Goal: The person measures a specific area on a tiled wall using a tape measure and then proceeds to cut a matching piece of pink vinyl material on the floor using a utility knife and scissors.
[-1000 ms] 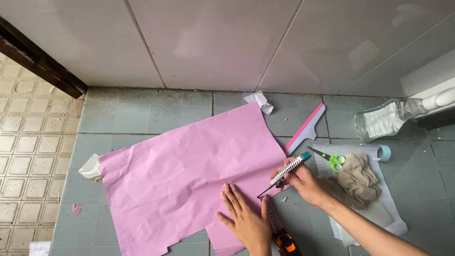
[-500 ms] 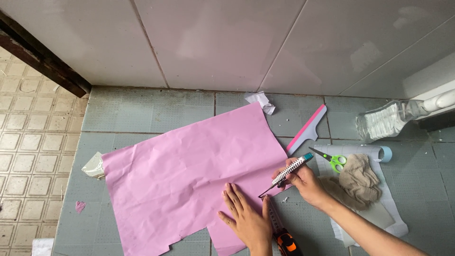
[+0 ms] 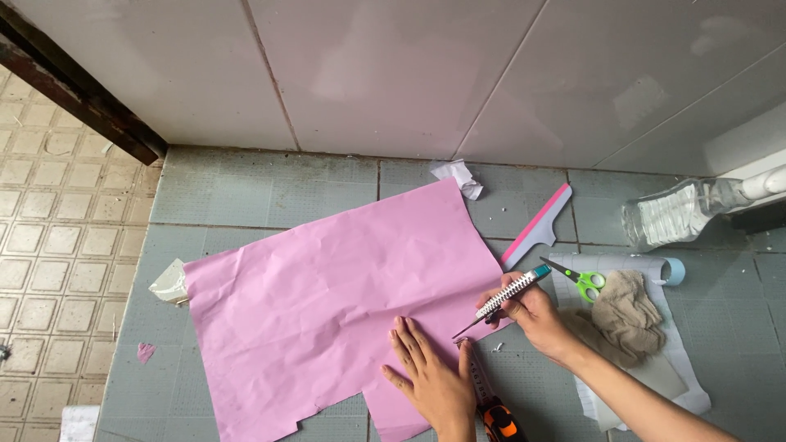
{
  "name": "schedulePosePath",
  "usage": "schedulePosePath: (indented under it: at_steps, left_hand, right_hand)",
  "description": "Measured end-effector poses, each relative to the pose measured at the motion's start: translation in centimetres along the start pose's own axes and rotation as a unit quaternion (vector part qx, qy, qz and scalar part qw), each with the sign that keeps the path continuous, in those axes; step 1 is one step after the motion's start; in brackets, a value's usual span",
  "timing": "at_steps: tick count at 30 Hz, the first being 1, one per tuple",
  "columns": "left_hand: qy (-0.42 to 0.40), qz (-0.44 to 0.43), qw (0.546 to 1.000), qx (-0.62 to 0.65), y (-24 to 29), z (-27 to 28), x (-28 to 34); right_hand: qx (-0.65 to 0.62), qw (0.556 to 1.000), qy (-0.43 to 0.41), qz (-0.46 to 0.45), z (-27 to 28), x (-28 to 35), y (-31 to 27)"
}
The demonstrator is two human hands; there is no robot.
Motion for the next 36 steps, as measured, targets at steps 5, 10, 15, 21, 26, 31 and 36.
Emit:
schedulePosePath:
  at_steps: [5, 10, 15, 21, 26, 31, 36]
  left_hand:
    - [-0.002, -0.001, 1.000, 0.007, -0.1, -0.1, 0.0]
    - [-0.009, 0.001, 1.000, 0.007, -0.1, -0.1, 0.0]
    - [-0.019, -0.001, 1.000, 0.012, 0.0, -0.9, 0.1]
    - [-0.022, -0.005, 1.000, 0.009, -0.1, -1.3, 0.2]
    - [-0.019, -0.001, 1.000, 0.022, 0.1, -1.6, 0.2]
    - [-0.023, 0.001, 0.999, 0.027, 0.1, -1.5, 0.2]
    - [-0.023, 0.004, 0.999, 0.022, 0.1, -1.9, 0.3]
  right_hand:
    - [0.021, 1.000, -0.011, 0.002, -0.4, -0.1, -0.1]
    - [0.014, 1.000, -0.018, 0.017, -0.2, -0.1, -0.1]
    - [0.024, 0.999, -0.025, 0.034, -0.6, 0.3, -0.6]
    - [0.084, 0.995, 0.003, 0.044, -0.2, 1.0, 0.3]
    - [0.137, 0.988, 0.009, 0.066, -0.5, 1.1, -0.4]
    - [0.125, 0.990, 0.008, 0.063, -0.2, 1.1, 0.3]
    - [0.072, 0.997, 0.019, 0.031, -0.3, 1.2, 0.6]
Point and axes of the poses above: each hand's wrist, its own x-axis away from the middle knuckle, its own z-axis out of the back of the hand, y = z × x, the point moved 5 cm from there along -x, towards the middle knuckle, and after that the axes turned 1 degree about -x, right-handed, at the moved point
